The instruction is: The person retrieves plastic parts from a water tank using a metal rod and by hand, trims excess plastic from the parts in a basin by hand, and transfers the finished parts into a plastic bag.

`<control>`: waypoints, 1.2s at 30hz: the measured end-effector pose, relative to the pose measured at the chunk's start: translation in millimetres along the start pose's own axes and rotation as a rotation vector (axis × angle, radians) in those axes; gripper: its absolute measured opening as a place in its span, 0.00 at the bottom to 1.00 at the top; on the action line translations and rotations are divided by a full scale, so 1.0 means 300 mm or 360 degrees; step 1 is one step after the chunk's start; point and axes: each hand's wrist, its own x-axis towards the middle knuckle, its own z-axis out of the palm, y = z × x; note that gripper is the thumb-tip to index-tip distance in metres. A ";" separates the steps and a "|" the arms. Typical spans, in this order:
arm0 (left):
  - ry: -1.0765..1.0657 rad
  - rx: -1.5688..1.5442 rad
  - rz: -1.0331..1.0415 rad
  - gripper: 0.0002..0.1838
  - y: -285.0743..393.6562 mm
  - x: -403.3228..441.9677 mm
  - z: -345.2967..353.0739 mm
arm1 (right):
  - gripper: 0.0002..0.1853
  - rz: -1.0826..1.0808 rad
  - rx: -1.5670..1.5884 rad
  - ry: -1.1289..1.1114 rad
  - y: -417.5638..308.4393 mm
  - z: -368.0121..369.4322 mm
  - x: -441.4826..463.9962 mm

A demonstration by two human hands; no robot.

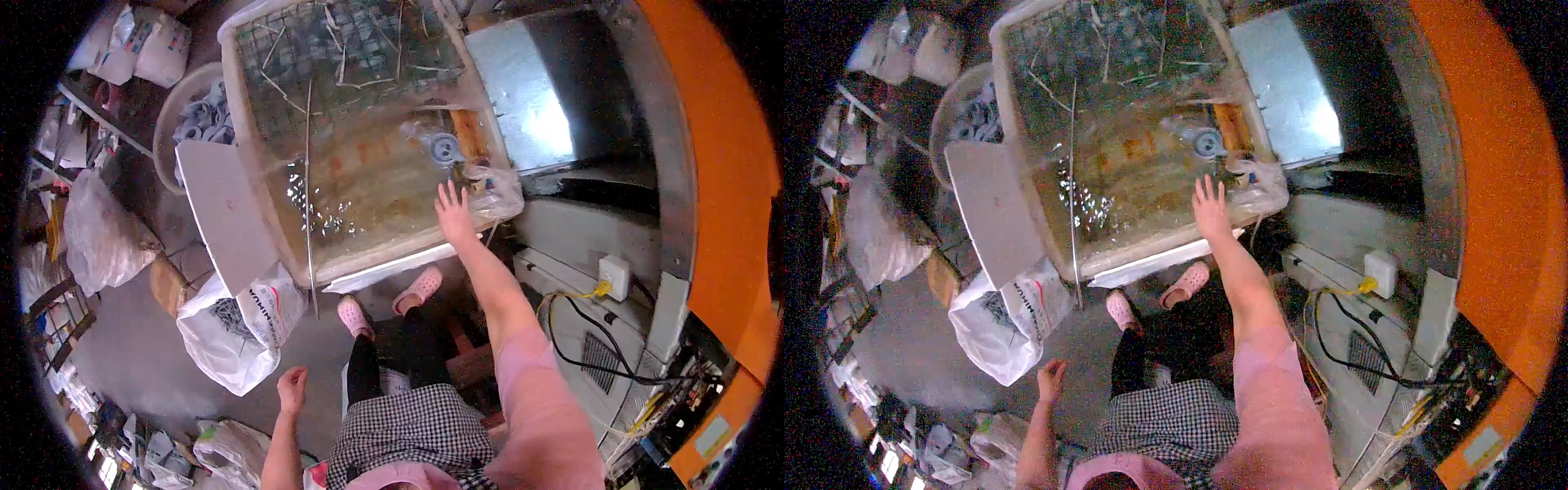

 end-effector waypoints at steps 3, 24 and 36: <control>0.0055 0.0114 -0.0005 0.08 0.111 0.068 0.064 | 0.24 0.0059 0.0096 0.0002 0.008 0.037 0.100; 0.0405 0.0235 0.1133 0.17 0.693 0.809 0.433 | 0.49 0.0803 0.1942 0.0175 -0.162 0.322 0.556; 0.0087 0.0659 0.1626 0.35 0.830 1.028 0.405 | 0.40 0.0191 0.2877 0.0205 -0.246 0.023 0.383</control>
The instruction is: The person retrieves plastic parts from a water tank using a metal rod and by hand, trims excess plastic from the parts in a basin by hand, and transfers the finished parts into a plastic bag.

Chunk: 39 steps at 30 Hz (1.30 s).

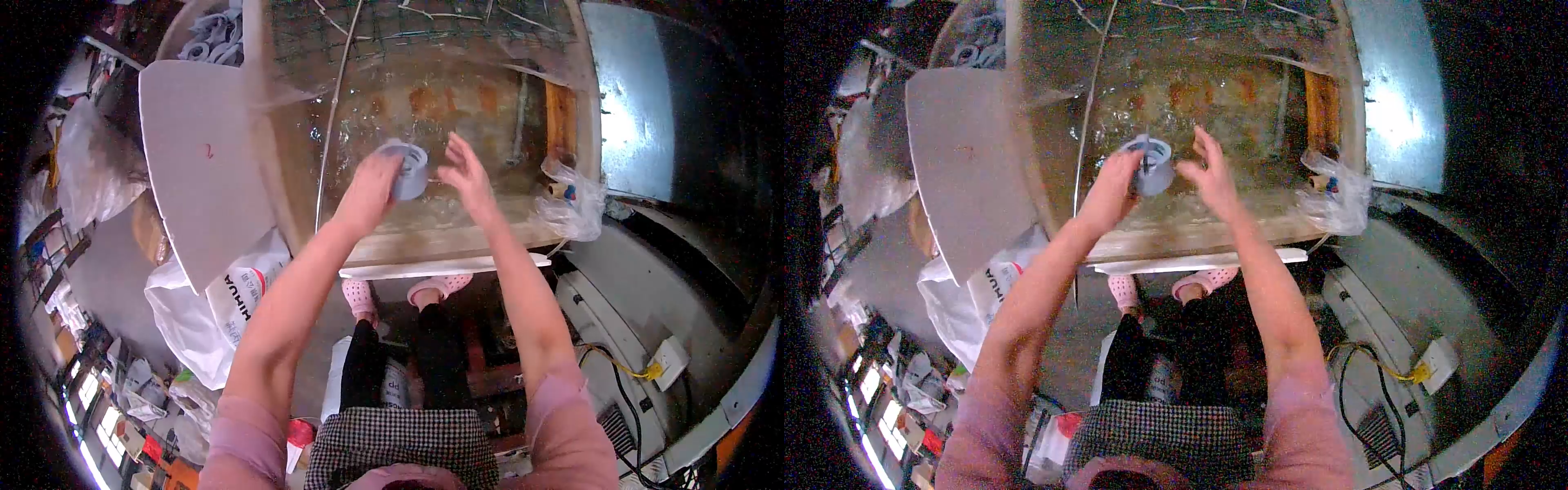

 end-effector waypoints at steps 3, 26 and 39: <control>0.0018 0.0284 0.0222 0.29 0.035 -0.076 0.013 | 0.25 0.1145 0.0736 -0.0577 0.009 -0.023 0.043; -0.0080 0.0432 -0.0143 0.18 0.100 -0.062 0.017 | 0.25 -0.0132 -0.0571 0.0280 0.044 0.177 -0.112; -0.0585 0.0502 -0.0227 0.20 0.118 -0.085 0.047 | 0.26 -0.0187 -0.0783 0.0239 0.097 0.165 -0.147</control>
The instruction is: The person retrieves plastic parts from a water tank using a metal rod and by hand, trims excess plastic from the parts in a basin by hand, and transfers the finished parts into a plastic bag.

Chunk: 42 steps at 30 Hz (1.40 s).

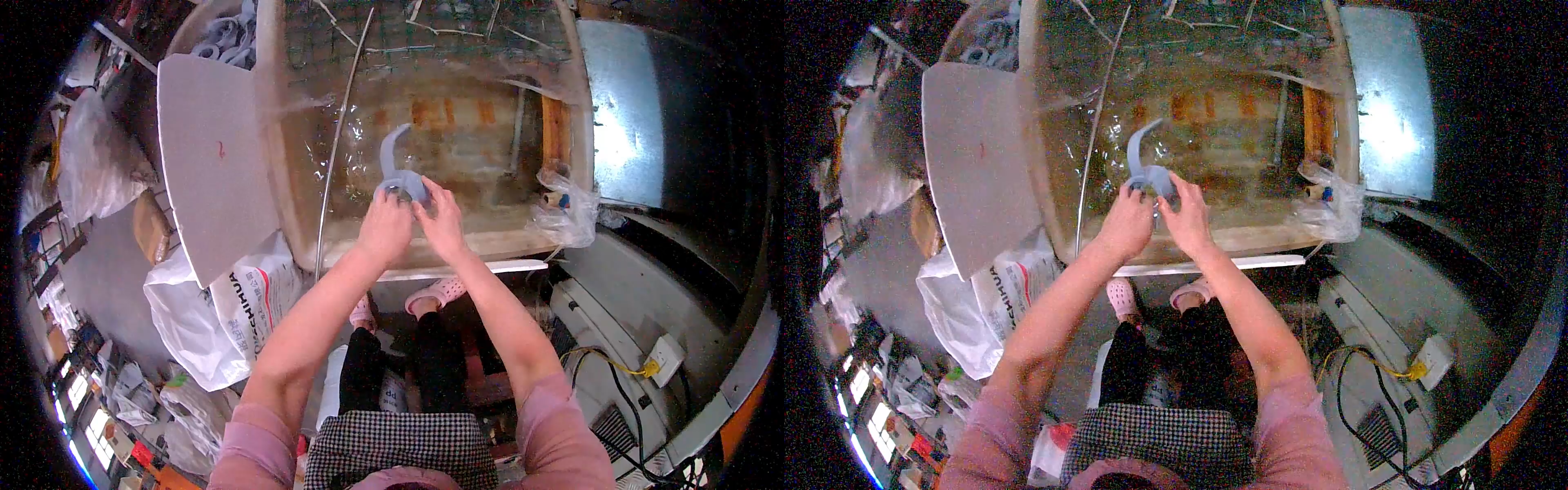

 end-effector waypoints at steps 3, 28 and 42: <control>0.0243 0.0320 -0.0028 0.12 0.007 -0.006 -0.007 | 0.25 -0.0033 -0.0149 -0.0032 0.029 0.012 0.012; 0.0765 -0.0768 -0.0931 0.10 -0.183 -0.582 0.098 | 0.22 0.0733 0.0213 0.0189 0.600 0.512 0.689; 0.0826 -0.0933 -0.1113 0.13 -0.220 -0.641 0.209 | 0.12 0.0552 0.1730 0.0520 0.382 0.637 1.026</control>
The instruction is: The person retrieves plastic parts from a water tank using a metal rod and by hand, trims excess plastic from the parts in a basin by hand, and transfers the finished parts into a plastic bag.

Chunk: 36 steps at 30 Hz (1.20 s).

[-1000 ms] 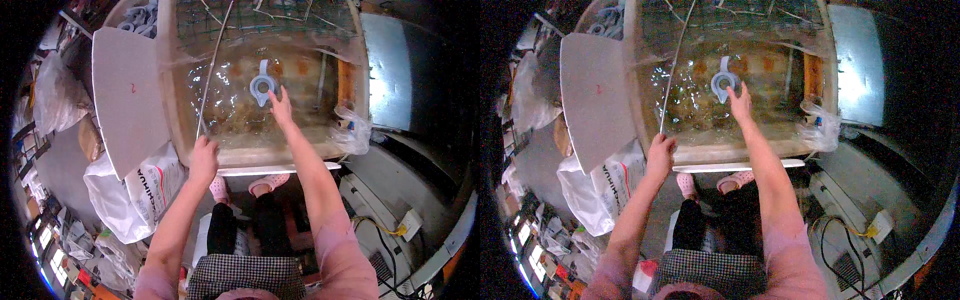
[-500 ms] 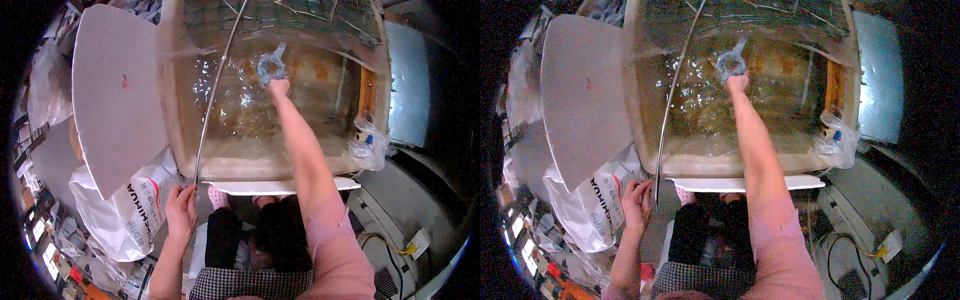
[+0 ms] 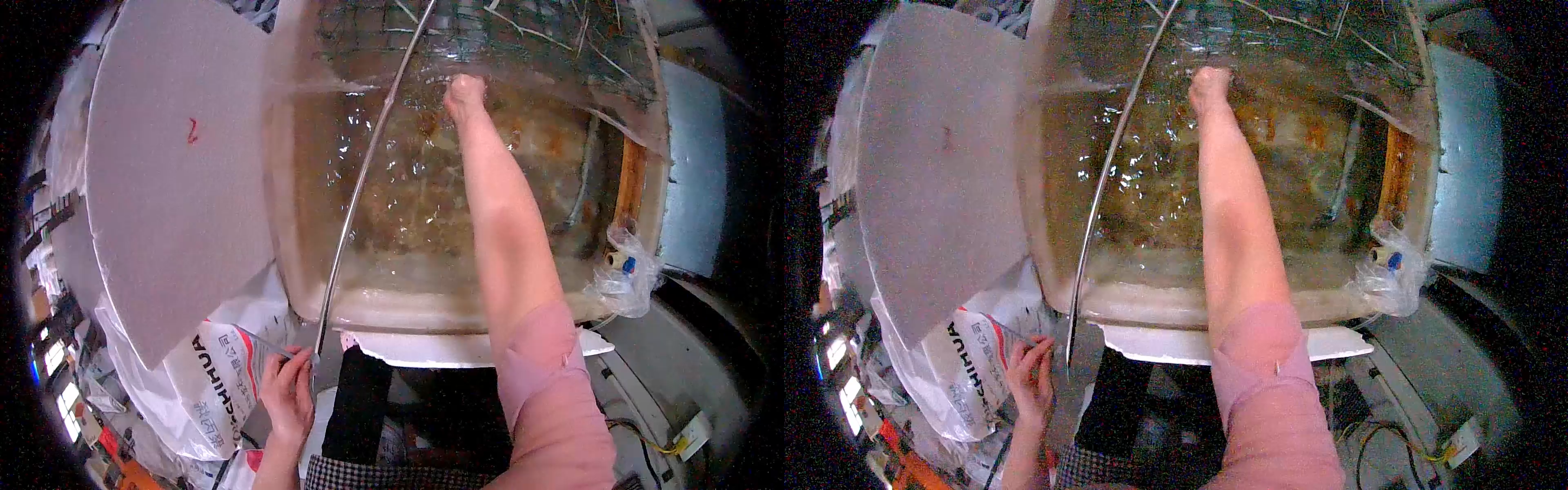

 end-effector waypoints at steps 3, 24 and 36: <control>0.0046 -0.0063 -0.0031 0.14 0.000 -0.023 -0.003 | 0.09 -0.0924 -0.1247 -0.0287 0.101 -0.206 0.030; 0.0118 0.0214 -0.0356 0.23 -0.267 -0.318 -0.745 | 0.07 0.0732 -0.1178 -0.0020 -1.396 -0.156 -1.275; 0.0394 0.0202 -0.0854 0.17 -0.512 -0.995 -1.269 | 0.22 -0.0490 -0.3217 -0.0005 -1.499 -0.052 -1.420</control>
